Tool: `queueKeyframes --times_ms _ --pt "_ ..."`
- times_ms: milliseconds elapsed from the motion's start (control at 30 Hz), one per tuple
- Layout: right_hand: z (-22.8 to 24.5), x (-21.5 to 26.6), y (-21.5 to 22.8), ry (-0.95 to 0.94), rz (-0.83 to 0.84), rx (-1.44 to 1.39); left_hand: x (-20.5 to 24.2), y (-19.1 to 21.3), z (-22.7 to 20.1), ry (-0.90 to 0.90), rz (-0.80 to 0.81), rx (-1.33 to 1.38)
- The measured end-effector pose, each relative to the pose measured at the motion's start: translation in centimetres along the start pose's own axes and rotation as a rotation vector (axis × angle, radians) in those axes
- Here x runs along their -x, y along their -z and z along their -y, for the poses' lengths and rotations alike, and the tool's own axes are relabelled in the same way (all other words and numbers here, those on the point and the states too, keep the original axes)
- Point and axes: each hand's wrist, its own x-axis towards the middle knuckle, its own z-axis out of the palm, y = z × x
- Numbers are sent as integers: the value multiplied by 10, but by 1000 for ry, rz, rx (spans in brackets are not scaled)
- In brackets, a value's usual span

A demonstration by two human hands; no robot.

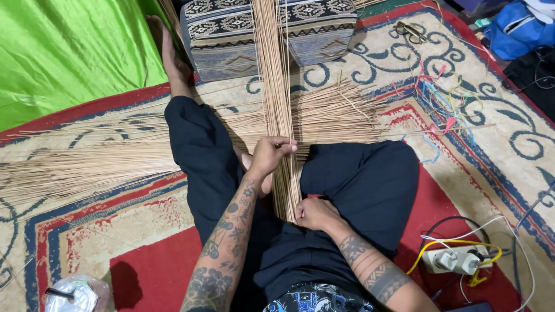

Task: The person weaves thin wooden sticks together on the floor to create a mat.

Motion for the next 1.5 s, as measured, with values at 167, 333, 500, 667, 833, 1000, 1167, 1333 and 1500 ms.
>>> queueKeyframes --times_ms 167,333,500,667,833,1000,1167,1333,1500 --pt "4 1 -1 -28 30 3 10 -15 42 75 54 -115" --pt "-28 -34 3 25 50 -209 13 -10 61 154 48 -193" --pt "-56 -82 48 -23 -280 -372 17 -7 39 200 93 -365" --pt "-89 -145 82 -19 -436 -293 17 -10 39 310 151 -515" --pt "-89 -185 76 54 -547 -146 21 -14 35 423 169 -527" --pt "-69 -171 82 99 -587 169 15 12 -1 482 228 -439" --pt "-60 -158 106 86 -553 2 -3 31 15 398 43 -321" --pt "-71 -160 108 141 -620 -25 -52 67 67 259 -15 -533" --pt "-92 -165 99 152 -726 95 -86 65 167 204 356 -930"
